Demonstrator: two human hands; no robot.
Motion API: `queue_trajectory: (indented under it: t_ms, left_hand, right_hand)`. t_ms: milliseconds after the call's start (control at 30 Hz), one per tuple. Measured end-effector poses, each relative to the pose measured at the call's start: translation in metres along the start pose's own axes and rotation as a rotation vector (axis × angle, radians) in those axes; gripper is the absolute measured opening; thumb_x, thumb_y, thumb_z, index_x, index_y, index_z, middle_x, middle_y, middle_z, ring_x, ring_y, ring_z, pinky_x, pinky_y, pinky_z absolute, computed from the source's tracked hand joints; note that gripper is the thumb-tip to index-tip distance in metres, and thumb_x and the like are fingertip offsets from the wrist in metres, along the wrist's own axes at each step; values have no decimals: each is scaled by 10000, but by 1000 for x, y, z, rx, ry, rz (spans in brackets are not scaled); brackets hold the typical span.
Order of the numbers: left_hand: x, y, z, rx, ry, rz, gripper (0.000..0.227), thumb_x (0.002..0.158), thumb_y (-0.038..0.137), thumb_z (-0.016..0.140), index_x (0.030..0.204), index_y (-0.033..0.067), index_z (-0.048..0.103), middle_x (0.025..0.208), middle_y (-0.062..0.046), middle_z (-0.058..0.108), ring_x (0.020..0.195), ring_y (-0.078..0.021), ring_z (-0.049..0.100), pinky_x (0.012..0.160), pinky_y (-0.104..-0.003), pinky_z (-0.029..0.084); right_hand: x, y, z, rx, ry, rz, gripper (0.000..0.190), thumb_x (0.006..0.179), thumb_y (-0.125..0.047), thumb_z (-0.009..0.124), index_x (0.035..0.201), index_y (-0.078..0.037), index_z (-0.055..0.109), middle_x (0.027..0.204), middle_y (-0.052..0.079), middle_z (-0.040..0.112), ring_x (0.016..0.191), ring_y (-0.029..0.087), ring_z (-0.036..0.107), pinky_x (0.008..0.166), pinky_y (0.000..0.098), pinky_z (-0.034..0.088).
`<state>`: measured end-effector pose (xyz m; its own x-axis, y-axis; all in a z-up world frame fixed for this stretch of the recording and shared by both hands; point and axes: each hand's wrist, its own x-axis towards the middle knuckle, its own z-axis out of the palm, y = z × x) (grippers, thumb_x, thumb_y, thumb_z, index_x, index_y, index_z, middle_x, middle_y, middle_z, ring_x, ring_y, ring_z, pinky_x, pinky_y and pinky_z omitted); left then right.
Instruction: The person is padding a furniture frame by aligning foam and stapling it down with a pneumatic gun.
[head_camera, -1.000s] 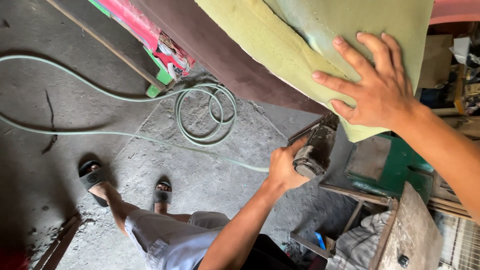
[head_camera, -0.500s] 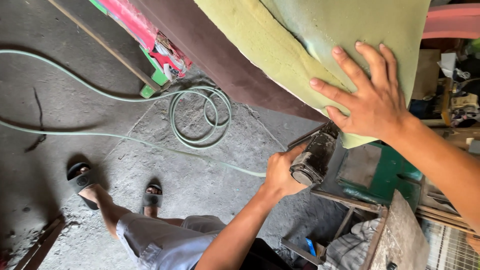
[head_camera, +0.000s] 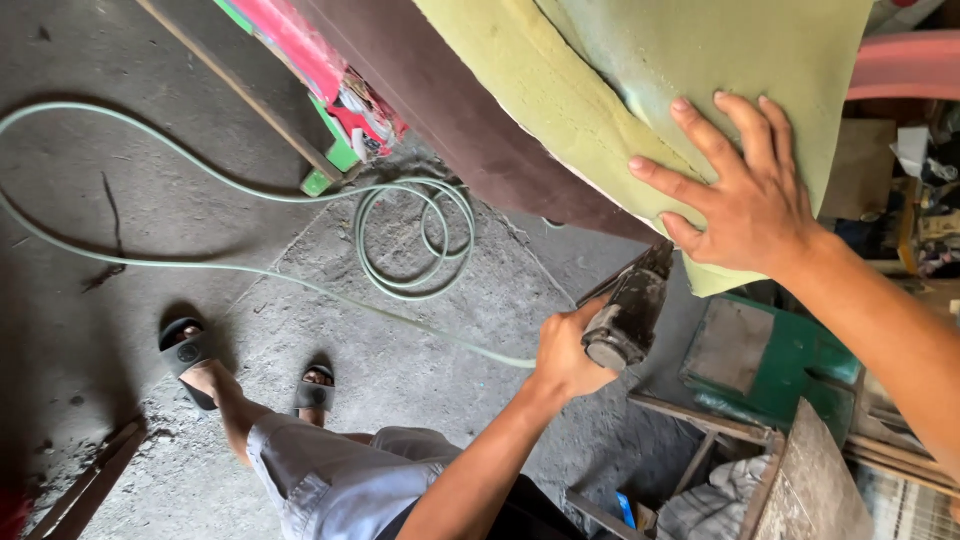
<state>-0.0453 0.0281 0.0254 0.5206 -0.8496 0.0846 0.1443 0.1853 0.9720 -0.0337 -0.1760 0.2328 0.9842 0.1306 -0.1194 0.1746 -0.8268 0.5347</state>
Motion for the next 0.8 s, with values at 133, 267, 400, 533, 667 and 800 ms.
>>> queue_trajectory:
  t_ms: [133,267,400,533,667,800]
  left_hand:
    - [-8,-3,-11,-42,35,-33,585,669,267,681,1236,131,715,935,-88,787,927,-347,766,708,-403,562]
    - [3,4,-15,-9,27,-17,485,691,232,658,1165,151,722,819,-79,769,838,-405,768,632,-423,552]
    - [16,-19,12,68,18,-59,643,659,287,703,1297,210,697,879,-99,801,819,-411,762,722,-521,596]
    - [20,-38,27,73,78,4,634,675,353,743,1291,211,698,875,-84,800,792,-398,762,688,-519,595]
    - [18,-32,25,51,54,9,652,718,394,725,1313,131,694,903,-94,809,789,-308,799,770,-492,646]
    - [21,-6,6,84,-20,-148,673,662,439,723,1279,170,691,894,-121,800,872,-395,772,816,-554,604]
  right_hand:
    - [-1,-3,0,-18,-3,17,734,801,-383,843,1513,-351,671,1686,163,450,1390,505,521,1127,672,452]
    - [1,-5,-3,-5,-4,21,726,815,-352,836,1520,-335,662,1682,172,451,1391,511,516,1129,683,454]
    - [-3,-4,1,18,-44,37,792,769,-327,846,1534,-345,643,1719,167,392,1425,515,480,1147,709,441]
    - [-2,-2,4,124,-144,111,831,794,-360,771,1576,-384,492,1756,166,266,1486,549,361,1207,752,303]
    - [-8,0,7,59,-91,72,770,810,-446,774,1551,-281,648,1715,202,405,1468,577,462,1212,745,376]
    - [-11,-2,8,96,-147,113,782,807,-470,708,1558,-258,663,1744,269,436,1493,609,419,1248,755,301]
